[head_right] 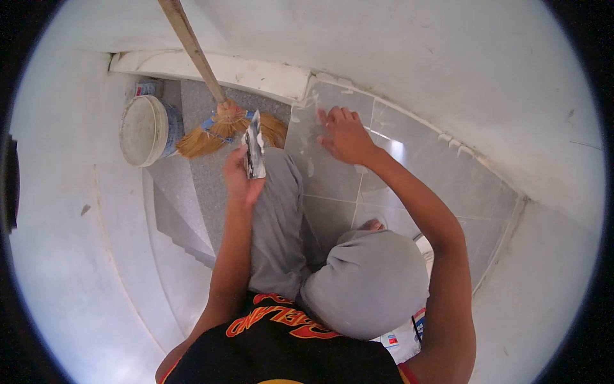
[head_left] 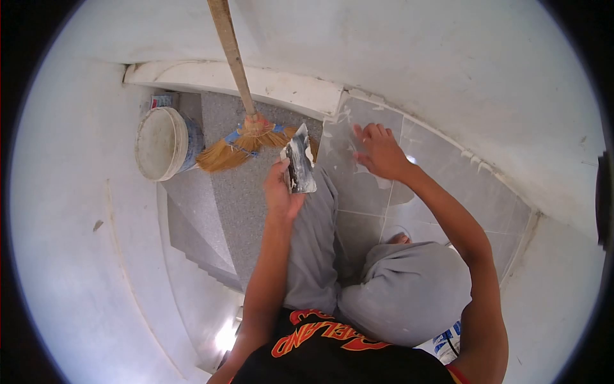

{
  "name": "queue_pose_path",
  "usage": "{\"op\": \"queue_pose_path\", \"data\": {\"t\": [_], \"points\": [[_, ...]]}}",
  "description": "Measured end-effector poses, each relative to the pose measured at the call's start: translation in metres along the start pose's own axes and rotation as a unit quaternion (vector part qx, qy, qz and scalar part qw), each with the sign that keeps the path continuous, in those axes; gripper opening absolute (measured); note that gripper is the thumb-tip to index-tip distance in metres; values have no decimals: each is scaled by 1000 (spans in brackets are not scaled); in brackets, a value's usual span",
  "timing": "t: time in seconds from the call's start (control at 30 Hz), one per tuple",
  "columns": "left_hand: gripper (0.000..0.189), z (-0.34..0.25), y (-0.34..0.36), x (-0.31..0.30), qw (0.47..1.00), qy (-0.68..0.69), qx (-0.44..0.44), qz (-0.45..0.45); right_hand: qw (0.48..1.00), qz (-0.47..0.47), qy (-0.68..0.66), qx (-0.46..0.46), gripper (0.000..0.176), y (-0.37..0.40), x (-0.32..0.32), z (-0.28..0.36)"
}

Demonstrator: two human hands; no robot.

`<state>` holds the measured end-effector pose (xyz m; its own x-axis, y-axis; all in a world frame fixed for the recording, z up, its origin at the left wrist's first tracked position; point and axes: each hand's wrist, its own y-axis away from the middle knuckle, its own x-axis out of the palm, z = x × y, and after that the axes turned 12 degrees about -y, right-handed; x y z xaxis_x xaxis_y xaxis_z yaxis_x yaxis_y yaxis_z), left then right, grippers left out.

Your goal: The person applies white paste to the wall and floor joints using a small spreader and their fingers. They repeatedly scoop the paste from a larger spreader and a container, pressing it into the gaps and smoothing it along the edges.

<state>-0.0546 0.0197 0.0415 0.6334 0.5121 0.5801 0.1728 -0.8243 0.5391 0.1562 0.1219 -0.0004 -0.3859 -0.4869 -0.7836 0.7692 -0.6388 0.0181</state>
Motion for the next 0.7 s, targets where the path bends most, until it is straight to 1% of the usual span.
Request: {"op": "queue_pose_path", "data": {"t": [0.07,0.1,0.17,0.2,0.27,0.3,0.37,0.4,0.47,0.5,0.57,0.7], "points": [[21,1,-4,-1,1000,-5,-5,3,992,-68,93,56,55,-14,12,-25],[21,1,-4,1,1000,-5,2,10,992,-68,92,54,55,-22,15,-32],[22,0,-4,1,1000,-7,8,13,986,-74,126,79,57,-34,22,-42],[22,0,-5,1,1000,-2,11,10,987,-72,124,79,57,-38,26,-45],[22,1,-7,-1,1000,5,13,6,990,-80,114,38,59,-43,31,-47],[23,1,-8,-3,1000,19,11,9,990,-78,113,38,59,-39,33,-45],[23,0,-10,-5,999,34,11,11,998,25,51,-21,58,-33,36,-41],[23,0,-10,-6,999,30,14,20,998,27,50,-22,58,-33,35,-42],[23,1,-10,-7,999,27,15,27,998,-44,-29,35,56,-32,34,-45],[23,1,-11,-7,999,32,9,26,998,-42,-30,36,56,-35,35,-48],[23,3,-11,-7,999,34,-1,24,990,-130,42,38,55,-44,36,-55],[22,-1,-11,-5,999,44,-7,9,985,-142,68,68,55,-56,37,-56]]}}
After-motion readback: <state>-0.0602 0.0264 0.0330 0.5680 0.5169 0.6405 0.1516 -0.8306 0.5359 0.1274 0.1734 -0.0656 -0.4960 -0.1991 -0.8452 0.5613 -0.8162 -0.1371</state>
